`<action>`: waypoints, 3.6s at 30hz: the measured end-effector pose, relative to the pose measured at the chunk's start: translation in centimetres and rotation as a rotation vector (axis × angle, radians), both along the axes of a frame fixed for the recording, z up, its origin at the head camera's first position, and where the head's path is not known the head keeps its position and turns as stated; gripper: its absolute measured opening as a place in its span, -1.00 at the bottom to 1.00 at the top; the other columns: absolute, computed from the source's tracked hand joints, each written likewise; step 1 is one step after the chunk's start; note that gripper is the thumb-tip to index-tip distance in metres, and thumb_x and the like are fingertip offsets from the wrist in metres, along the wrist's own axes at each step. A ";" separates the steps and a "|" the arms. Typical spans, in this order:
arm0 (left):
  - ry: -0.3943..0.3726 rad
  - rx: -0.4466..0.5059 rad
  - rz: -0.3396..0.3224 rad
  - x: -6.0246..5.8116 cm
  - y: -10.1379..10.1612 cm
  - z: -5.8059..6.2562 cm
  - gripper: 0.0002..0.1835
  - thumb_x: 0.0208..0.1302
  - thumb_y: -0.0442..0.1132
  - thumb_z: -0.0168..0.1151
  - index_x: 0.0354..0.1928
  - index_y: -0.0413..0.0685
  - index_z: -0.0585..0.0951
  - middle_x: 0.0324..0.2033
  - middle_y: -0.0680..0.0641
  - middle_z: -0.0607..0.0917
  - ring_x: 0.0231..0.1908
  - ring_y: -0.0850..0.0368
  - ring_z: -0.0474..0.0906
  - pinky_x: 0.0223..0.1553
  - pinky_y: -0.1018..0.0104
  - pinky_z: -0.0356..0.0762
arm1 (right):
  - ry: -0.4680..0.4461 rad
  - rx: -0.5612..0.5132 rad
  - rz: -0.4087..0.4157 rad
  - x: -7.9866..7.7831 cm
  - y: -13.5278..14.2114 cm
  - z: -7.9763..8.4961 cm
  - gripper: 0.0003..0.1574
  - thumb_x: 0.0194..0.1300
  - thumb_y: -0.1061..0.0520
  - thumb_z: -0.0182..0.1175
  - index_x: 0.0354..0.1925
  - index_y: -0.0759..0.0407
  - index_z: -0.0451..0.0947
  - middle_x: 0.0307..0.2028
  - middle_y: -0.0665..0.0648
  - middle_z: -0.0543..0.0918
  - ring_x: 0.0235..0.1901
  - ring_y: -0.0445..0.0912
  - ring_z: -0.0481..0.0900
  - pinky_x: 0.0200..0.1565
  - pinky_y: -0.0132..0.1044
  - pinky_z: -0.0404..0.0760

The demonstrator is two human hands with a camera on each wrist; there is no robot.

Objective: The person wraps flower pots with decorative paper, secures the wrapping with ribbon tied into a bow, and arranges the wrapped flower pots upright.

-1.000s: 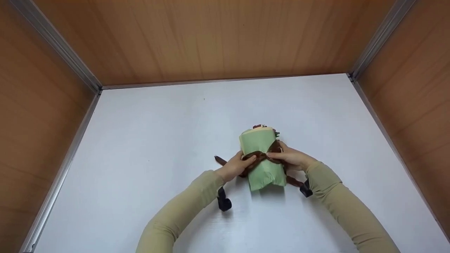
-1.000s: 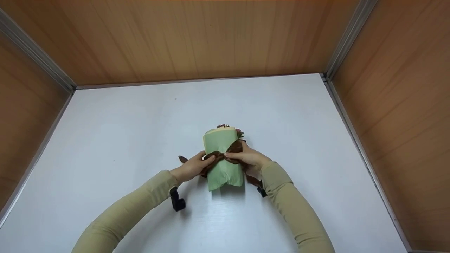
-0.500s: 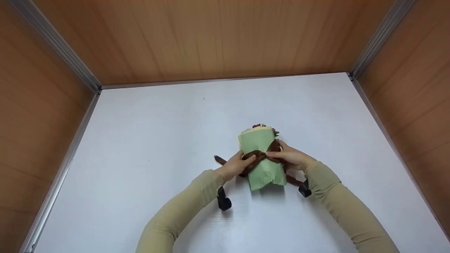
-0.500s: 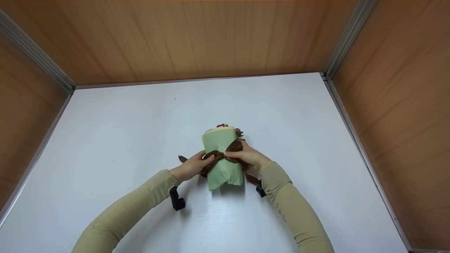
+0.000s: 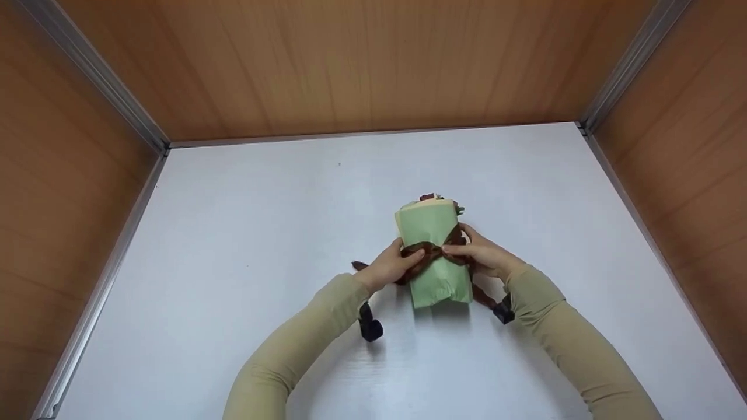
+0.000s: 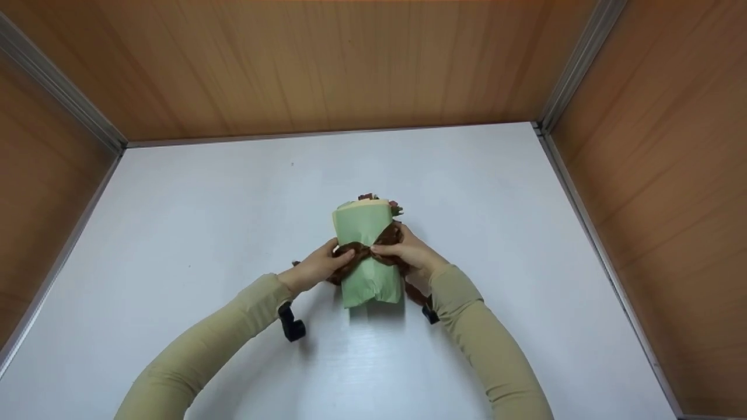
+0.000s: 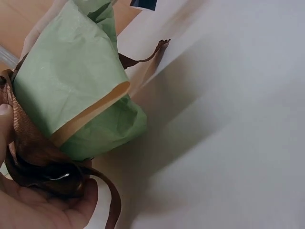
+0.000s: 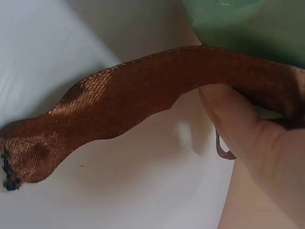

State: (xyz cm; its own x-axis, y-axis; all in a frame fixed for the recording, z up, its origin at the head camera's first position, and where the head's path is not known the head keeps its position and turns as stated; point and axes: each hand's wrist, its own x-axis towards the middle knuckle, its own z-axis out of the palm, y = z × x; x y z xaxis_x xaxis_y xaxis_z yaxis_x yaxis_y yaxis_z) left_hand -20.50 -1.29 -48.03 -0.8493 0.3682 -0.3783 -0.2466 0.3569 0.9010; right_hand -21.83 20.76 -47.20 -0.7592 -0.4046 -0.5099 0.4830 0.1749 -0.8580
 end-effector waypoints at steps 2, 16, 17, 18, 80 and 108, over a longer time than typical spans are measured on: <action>0.005 0.006 -0.003 -0.2 0.0 0.2 -0.34 0.36 0.03 0.08 0.36 -0.14 0.19 0.29 -0.19 0.37 0.27 -0.03 0.31 0.27 0.09 0.28 | 0.013 -0.004 -0.013 -0.1 -0.1 0.1 0.17 0.26 0.02 0.19 0.48 0.01 -0.42 0.37 0.41 0.04 0.17 0.14 0.37 0.17 0.02 0.42; 0.071 0.036 0.001 -1.5 -0.8 1.3 -0.23 0.28 -0.05 0.22 0.40 -0.10 0.07 0.26 -0.24 0.39 0.26 -0.05 0.34 0.26 0.08 0.32 | 0.232 -0.031 -0.083 -0.6 -0.9 0.6 0.30 0.14 0.19 0.31 0.49 0.10 -0.42 0.28 0.48 0.24 0.17 0.12 0.41 0.16 -0.10 0.43; 0.068 0.033 0.007 -1.6 -0.8 1.4 -0.21 0.27 -0.06 0.23 0.40 -0.11 0.07 0.27 -0.24 0.38 0.27 -0.06 0.33 0.27 0.08 0.31 | 0.244 -0.034 -0.083 -0.6 -0.9 0.6 0.31 0.13 0.20 0.32 0.49 0.12 -0.41 0.30 0.47 0.22 0.21 0.15 0.36 0.20 -0.07 0.40; 0.066 0.033 0.011 -1.8 -0.9 1.4 -0.20 0.26 -0.07 0.24 0.41 -0.12 0.06 0.27 -0.25 0.38 0.27 -0.07 0.33 0.26 0.07 0.32 | 0.258 -0.036 -0.081 -0.6 -0.9 0.6 0.31 0.11 0.21 0.33 0.49 0.13 -0.40 0.32 0.45 0.19 0.25 0.18 0.31 0.23 -0.04 0.36; 0.553 -0.189 -0.100 -1.6 0.4 -2.0 -0.21 0.06 -0.29 0.40 0.32 -0.19 0.22 0.22 -0.20 0.47 0.25 -0.07 0.38 0.30 0.17 0.28 | 0.613 0.298 0.016 -0.3 -0.1 -3.0 0.37 -0.19 0.19 0.56 0.43 0.24 -0.05 0.37 0.28 0.21 0.39 0.14 0.11 0.42 0.00 -0.03; 0.302 -0.137 -0.070 -2.6 1.3 -1.9 -0.16 0.06 -0.42 0.37 0.37 -0.05 0.16 0.32 -0.11 0.36 0.35 -0.01 0.22 0.36 0.16 0.15 | 0.496 0.286 -0.001 -1.2 0.5 -3.7 0.53 -0.18 0.16 0.55 0.47 0.22 -0.30 0.46 0.29 -0.03 0.45 0.15 -0.11 0.43 0.05 -0.27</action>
State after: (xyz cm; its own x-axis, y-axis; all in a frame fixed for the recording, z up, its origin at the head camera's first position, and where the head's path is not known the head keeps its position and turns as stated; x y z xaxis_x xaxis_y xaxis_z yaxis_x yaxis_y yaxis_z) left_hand -23.13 0.06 -49.89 -0.9048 0.3932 -0.1635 0.0536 0.4861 0.8722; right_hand -23.00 21.29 -50.85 -0.9359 -0.3017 -0.1816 0.0350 0.4335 -0.9005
